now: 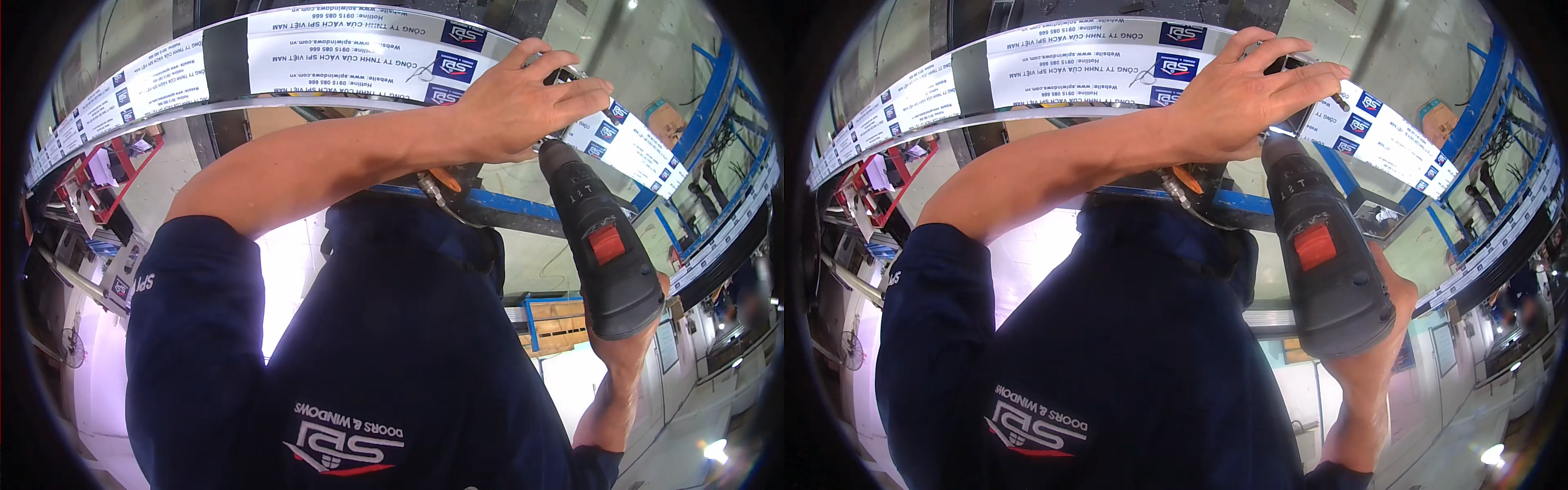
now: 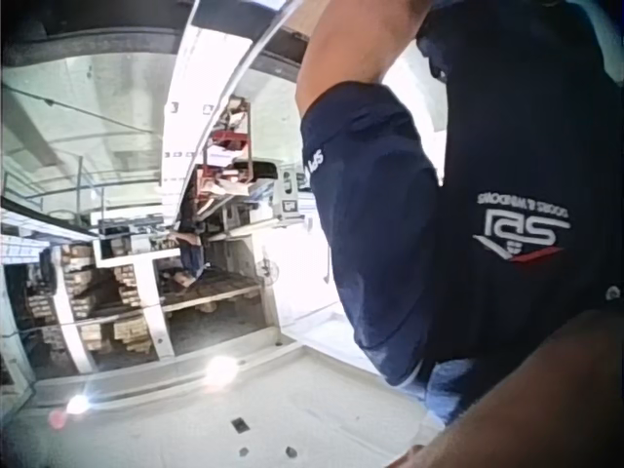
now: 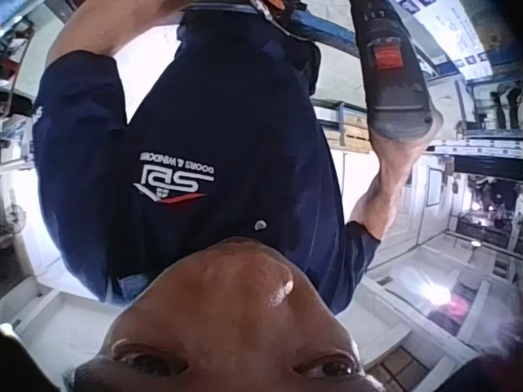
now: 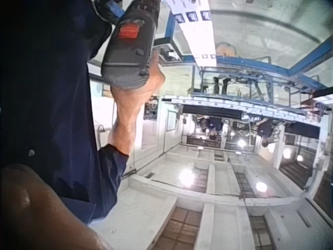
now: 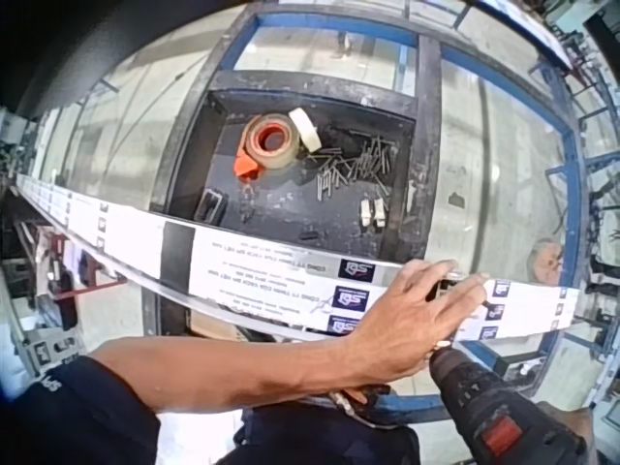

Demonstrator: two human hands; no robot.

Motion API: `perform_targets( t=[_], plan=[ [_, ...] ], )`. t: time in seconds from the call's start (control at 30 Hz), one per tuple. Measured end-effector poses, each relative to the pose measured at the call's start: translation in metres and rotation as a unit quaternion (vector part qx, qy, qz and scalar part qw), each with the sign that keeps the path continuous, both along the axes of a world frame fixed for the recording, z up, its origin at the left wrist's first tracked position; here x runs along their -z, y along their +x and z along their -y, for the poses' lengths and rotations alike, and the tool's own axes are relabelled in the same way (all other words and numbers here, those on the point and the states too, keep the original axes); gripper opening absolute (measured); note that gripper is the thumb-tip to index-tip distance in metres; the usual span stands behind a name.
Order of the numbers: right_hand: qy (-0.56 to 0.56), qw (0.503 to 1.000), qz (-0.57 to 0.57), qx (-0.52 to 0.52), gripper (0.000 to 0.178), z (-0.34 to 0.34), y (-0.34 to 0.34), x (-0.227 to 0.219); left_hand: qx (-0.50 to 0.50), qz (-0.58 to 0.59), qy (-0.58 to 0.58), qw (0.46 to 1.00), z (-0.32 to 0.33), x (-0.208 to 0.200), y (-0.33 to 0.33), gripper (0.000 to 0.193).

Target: Assembling and securing components onto a curved metal frame using a drill and measuring tape.

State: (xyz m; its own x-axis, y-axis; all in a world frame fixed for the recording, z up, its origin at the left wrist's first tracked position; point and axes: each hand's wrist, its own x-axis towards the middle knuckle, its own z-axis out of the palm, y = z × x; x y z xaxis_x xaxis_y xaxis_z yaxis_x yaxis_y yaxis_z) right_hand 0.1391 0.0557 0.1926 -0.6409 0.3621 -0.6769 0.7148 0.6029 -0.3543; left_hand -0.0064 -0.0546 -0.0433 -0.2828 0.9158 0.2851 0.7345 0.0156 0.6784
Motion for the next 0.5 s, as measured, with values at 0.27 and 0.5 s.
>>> perform_targets(
  t=[0.27,0.5],
  plan=[
    [0.016,0.997,-0.037,-0.064,0.041,-0.0037,0.0006,0.0008,0.013,0.059,0.009,0.998,0.0002,0.0011,-0.0003,0.100],
    [0.034,0.999,-0.014,-0.018,0.034,0.0018,-0.0065,-0.0015,0.014,0.062,0.007,0.998,0.0007,0.0020,0.0000,0.092]
  ],
)
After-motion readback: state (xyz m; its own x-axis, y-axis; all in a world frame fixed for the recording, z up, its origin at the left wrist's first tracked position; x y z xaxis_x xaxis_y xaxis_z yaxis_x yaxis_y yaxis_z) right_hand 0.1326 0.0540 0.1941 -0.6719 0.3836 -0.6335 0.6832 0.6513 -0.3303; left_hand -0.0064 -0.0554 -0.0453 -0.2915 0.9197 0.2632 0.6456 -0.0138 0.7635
